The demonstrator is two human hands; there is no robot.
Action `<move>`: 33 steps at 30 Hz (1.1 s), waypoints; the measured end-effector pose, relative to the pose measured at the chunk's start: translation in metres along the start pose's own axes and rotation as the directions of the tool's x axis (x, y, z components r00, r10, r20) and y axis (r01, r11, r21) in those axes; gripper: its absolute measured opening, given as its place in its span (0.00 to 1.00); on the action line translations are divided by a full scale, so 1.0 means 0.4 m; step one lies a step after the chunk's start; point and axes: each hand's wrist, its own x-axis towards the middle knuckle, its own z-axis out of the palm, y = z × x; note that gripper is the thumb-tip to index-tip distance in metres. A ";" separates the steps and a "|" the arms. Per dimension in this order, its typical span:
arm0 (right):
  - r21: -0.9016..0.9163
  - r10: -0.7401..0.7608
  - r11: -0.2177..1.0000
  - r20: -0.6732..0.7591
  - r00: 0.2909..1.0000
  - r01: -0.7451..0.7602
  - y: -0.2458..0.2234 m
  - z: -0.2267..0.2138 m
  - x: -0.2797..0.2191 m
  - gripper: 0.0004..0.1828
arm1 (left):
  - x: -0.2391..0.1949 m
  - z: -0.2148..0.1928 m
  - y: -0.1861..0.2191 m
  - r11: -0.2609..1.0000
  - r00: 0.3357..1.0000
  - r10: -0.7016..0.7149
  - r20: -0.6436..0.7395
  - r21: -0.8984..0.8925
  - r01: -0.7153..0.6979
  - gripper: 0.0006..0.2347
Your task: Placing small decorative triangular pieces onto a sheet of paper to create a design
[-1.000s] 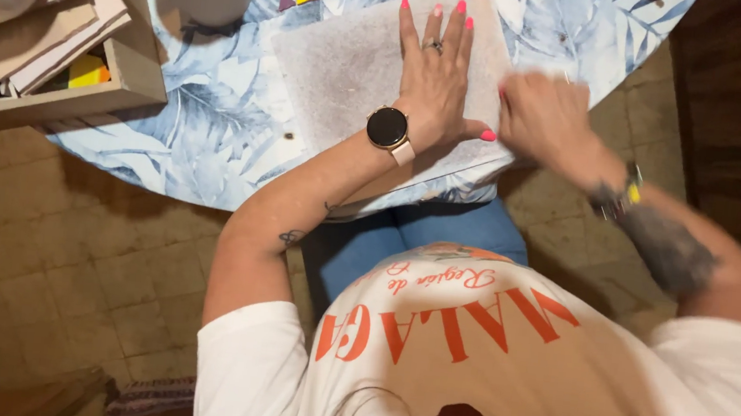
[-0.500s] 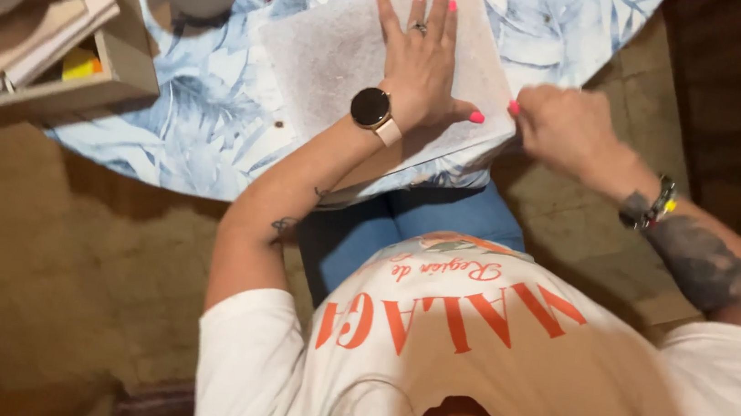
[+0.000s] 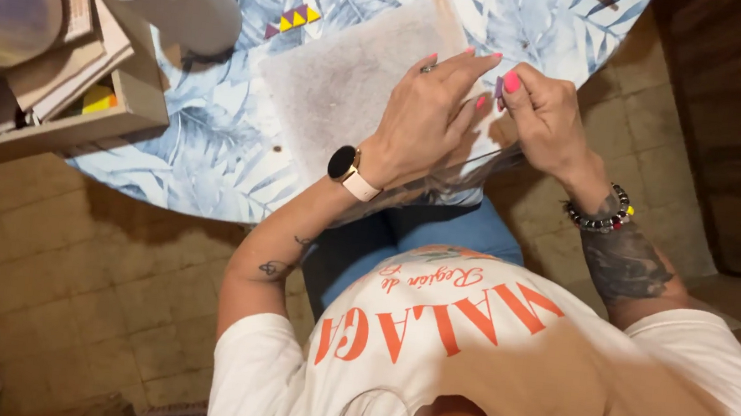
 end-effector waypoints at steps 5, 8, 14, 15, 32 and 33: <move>-0.037 -0.054 0.998 0.002 0.999 0.054 -0.007 0.001 0.011 0.17 | 0.003 0.000 0.007 0.999 0.998 0.029 -0.049 -0.026 -0.030 0.14; -0.044 -0.093 0.995 -0.041 0.995 0.091 -0.007 0.006 0.013 0.17 | 0.002 -0.003 0.015 0.997 0.995 0.078 -0.063 0.034 -0.076 0.12; 0.087 0.039 0.996 -0.180 0.983 -0.024 -0.042 0.050 0.003 0.14 | 0.015 0.018 0.058 0.773 0.969 -0.219 -0.115 -0.627 0.100 0.13; 0.113 0.066 0.993 -0.261 0.963 -0.038 -0.040 0.069 0.001 0.14 | 0.019 0.030 0.068 0.672 0.939 -0.301 -0.166 -0.736 0.085 0.10; 0.388 0.103 0.921 -0.344 0.933 0.041 -0.043 0.115 0.009 0.18 | 0.010 0.048 0.068 0.631 0.894 -0.385 -0.227 -0.772 0.075 0.09; 0.390 0.103 0.920 -0.344 0.933 0.042 -0.040 0.116 0.008 0.18 | 0.010 0.048 0.066 0.636 0.895 -0.384 -0.226 -0.768 0.079 0.09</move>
